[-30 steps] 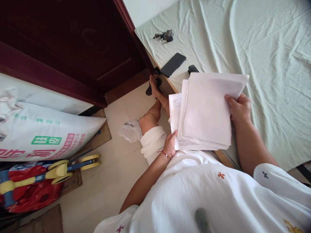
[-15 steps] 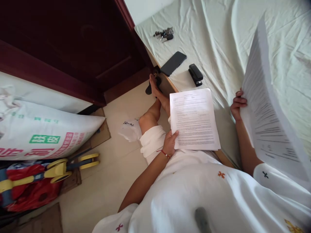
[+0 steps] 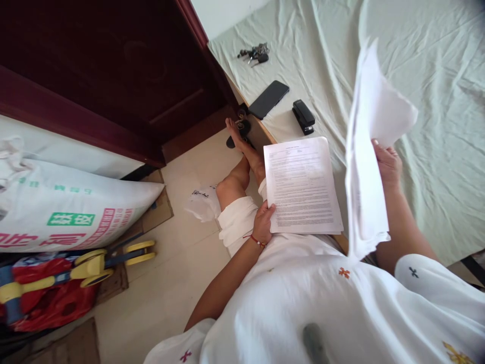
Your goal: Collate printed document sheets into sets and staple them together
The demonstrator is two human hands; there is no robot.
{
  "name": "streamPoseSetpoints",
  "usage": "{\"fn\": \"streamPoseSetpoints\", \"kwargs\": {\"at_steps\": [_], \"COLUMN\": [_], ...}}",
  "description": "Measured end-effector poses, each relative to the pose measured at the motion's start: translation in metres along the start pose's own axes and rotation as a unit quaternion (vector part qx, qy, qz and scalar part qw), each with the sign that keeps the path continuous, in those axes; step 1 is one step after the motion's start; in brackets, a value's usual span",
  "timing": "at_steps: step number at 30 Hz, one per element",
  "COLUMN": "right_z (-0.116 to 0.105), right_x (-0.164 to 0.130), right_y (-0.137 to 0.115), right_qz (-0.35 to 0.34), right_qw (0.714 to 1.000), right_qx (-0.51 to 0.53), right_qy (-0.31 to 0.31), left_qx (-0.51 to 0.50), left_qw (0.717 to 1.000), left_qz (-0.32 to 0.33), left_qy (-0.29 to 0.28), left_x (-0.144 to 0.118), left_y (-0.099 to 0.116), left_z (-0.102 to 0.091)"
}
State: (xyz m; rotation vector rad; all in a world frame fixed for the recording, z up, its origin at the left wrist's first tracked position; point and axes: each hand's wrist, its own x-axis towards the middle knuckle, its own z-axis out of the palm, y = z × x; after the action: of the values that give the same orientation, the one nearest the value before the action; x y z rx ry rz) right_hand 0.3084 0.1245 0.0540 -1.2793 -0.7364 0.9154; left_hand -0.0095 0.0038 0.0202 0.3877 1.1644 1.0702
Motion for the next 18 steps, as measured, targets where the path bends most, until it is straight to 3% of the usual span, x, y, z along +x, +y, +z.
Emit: {"fn": "streamPoseSetpoints", "kwargs": {"at_steps": [4,11,15,18], "right_z": [0.016,0.021,0.019,0.02], "right_x": [-0.015,-0.028,-0.026,-0.025], "right_y": [-0.004,0.002,0.006,0.008], "right_qz": [0.022,0.034,0.021,0.015], "right_qw": [0.998,0.993,0.987,0.987], "right_qx": [0.047,-0.084,-0.13,-0.136], "right_qy": [0.038,-0.076,-0.089,-0.09], "left_qx": [0.0,0.039,0.008,-0.014], "left_qw": [1.0,0.999,0.999,1.0], "left_qz": [-0.007,0.035,0.024,0.014], "left_qy": [-0.005,-0.004,0.028,0.022], "left_x": [0.0,0.007,0.009,0.008], "left_y": [0.0,-0.013,-0.017,-0.016], "left_z": [-0.002,-0.015,-0.016,-0.013]}}
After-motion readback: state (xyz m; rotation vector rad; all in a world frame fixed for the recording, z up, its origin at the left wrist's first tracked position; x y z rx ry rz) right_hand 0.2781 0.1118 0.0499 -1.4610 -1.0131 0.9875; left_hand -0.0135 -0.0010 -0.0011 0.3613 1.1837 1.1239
